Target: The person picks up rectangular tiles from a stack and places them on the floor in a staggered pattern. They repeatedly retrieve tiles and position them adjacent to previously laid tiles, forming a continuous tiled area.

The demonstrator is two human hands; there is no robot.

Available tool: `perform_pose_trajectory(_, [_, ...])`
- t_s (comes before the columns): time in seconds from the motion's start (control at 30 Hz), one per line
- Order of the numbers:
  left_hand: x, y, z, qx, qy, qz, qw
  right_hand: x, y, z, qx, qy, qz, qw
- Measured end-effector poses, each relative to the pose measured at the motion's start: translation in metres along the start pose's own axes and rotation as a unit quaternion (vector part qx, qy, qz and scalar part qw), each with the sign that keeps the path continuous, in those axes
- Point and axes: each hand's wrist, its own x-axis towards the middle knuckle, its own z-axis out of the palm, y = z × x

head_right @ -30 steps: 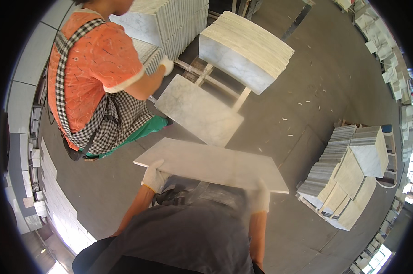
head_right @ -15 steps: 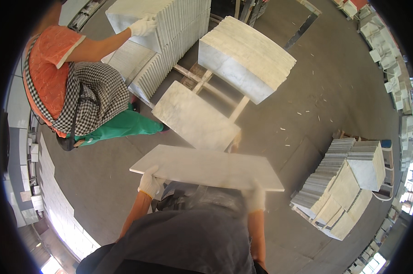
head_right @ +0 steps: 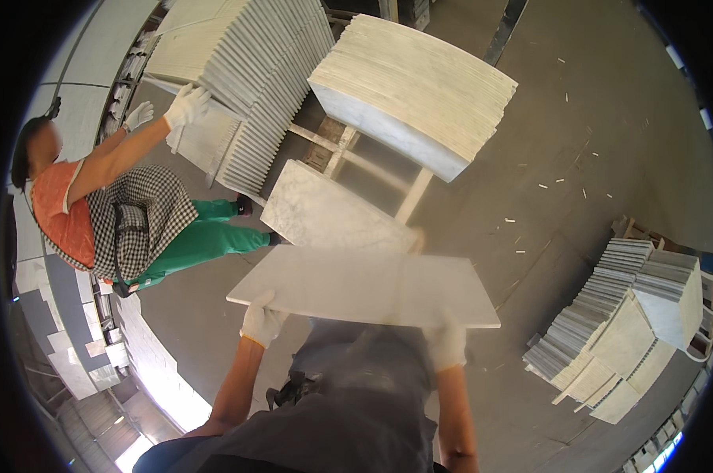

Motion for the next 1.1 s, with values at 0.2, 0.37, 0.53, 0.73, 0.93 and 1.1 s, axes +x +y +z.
perform_pose_trajectory(0.2, [0.085, 0.015, 0.065, 0.051, -0.072, 0.021, 0.996, 0.049, -0.016, 0.048, 0.017, -0.014, -0.017, 1.0])
perform_pose_trajectory(0.37, [0.195, 0.042, 0.085, 0.089, -0.09, 0.006, 0.992, 0.109, 0.014, 0.075, 0.079, 0.009, -0.009, 0.997])
perform_pose_trajectory(0.53, [0.312, 0.073, 0.112, 0.091, -0.146, 0.001, 0.985, 0.194, 0.045, 0.102, 0.009, -0.027, -0.079, 0.996])
perform_pose_trajectory(0.73, [0.406, 0.09, 0.154, 0.12, -0.118, 0.002, 0.986, 0.287, 0.07, 0.119, 0.035, -0.001, -0.094, 0.995])
perform_pose_trajectory(0.93, [0.463, 0.094, 0.185, 0.162, -0.135, 0.001, 0.978, 0.336, 0.071, 0.152, 0.016, -0.024, -0.128, 0.991])
perform_pose_trajectory(1.1, [0.506, 0.096, 0.203, 0.172, -0.109, -0.002, 0.979, 0.347, 0.063, 0.187, 0.198, 0.031, -0.017, 0.98])
